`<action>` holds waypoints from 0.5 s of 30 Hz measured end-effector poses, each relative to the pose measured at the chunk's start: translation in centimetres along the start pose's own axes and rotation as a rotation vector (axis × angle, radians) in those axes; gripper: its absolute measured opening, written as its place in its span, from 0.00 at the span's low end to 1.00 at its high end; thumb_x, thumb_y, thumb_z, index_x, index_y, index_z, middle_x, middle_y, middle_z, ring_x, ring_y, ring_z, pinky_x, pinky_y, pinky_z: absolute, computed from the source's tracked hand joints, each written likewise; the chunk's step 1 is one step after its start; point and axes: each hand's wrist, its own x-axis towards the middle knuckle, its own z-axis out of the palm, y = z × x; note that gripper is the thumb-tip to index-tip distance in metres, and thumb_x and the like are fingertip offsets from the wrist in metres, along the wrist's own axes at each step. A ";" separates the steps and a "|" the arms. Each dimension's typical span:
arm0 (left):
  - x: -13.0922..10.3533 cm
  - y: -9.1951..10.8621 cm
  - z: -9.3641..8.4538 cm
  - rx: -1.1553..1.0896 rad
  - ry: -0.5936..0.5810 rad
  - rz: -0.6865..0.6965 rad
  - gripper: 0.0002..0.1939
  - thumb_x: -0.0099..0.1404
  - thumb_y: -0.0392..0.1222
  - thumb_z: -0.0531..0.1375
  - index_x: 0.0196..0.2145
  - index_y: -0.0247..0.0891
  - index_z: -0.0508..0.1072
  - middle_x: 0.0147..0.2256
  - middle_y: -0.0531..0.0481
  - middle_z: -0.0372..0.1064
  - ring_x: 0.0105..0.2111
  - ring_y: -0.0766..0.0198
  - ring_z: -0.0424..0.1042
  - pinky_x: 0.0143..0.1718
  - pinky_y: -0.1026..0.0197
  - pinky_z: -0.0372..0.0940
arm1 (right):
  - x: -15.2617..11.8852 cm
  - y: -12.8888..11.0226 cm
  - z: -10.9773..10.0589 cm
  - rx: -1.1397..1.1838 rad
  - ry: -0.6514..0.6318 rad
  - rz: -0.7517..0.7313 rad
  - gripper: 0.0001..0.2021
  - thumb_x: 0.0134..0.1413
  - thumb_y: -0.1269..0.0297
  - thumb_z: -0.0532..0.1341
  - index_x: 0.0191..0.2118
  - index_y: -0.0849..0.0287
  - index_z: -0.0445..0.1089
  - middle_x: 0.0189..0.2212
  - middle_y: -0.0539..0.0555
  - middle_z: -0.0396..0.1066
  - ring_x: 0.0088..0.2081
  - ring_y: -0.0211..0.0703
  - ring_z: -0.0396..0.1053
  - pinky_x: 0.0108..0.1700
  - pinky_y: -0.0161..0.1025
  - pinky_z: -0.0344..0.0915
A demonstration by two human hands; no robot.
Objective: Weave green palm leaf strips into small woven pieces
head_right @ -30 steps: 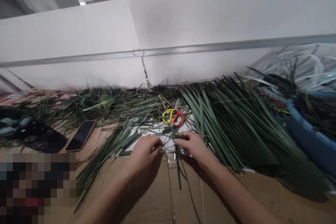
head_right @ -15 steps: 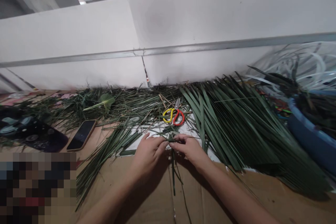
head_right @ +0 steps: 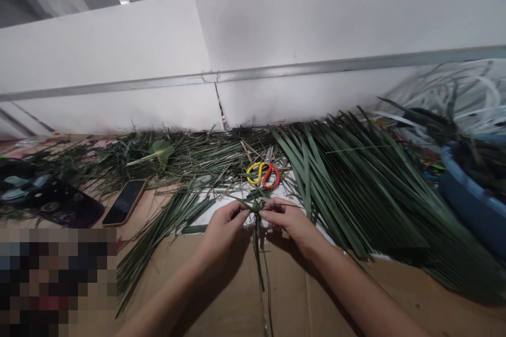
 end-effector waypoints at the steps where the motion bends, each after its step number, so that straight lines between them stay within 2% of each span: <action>1: 0.0 0.0 0.0 -0.003 0.000 -0.007 0.10 0.66 0.44 0.58 0.31 0.38 0.76 0.31 0.48 0.74 0.34 0.58 0.69 0.35 0.61 0.61 | 0.0 0.0 -0.1 0.015 -0.004 0.015 0.17 0.42 0.54 0.76 0.31 0.55 0.72 0.26 0.46 0.69 0.28 0.37 0.63 0.33 0.38 0.61; 10: -0.1 0.6 -0.7 0.036 -0.048 0.025 0.12 0.66 0.41 0.55 0.33 0.38 0.78 0.34 0.46 0.78 0.38 0.55 0.73 0.41 0.60 0.64 | 0.1 0.0 -0.2 -0.007 0.003 -0.008 0.17 0.43 0.53 0.76 0.30 0.57 0.73 0.23 0.46 0.64 0.25 0.34 0.57 0.29 0.35 0.53; 15: 0.0 0.7 -0.8 0.029 -0.048 0.016 0.14 0.65 0.39 0.55 0.37 0.37 0.81 0.38 0.43 0.80 0.42 0.53 0.74 0.44 0.57 0.66 | 0.3 0.1 -0.1 0.064 0.065 0.002 0.16 0.37 0.55 0.77 0.28 0.57 0.74 0.20 0.45 0.62 0.22 0.33 0.53 0.26 0.35 0.53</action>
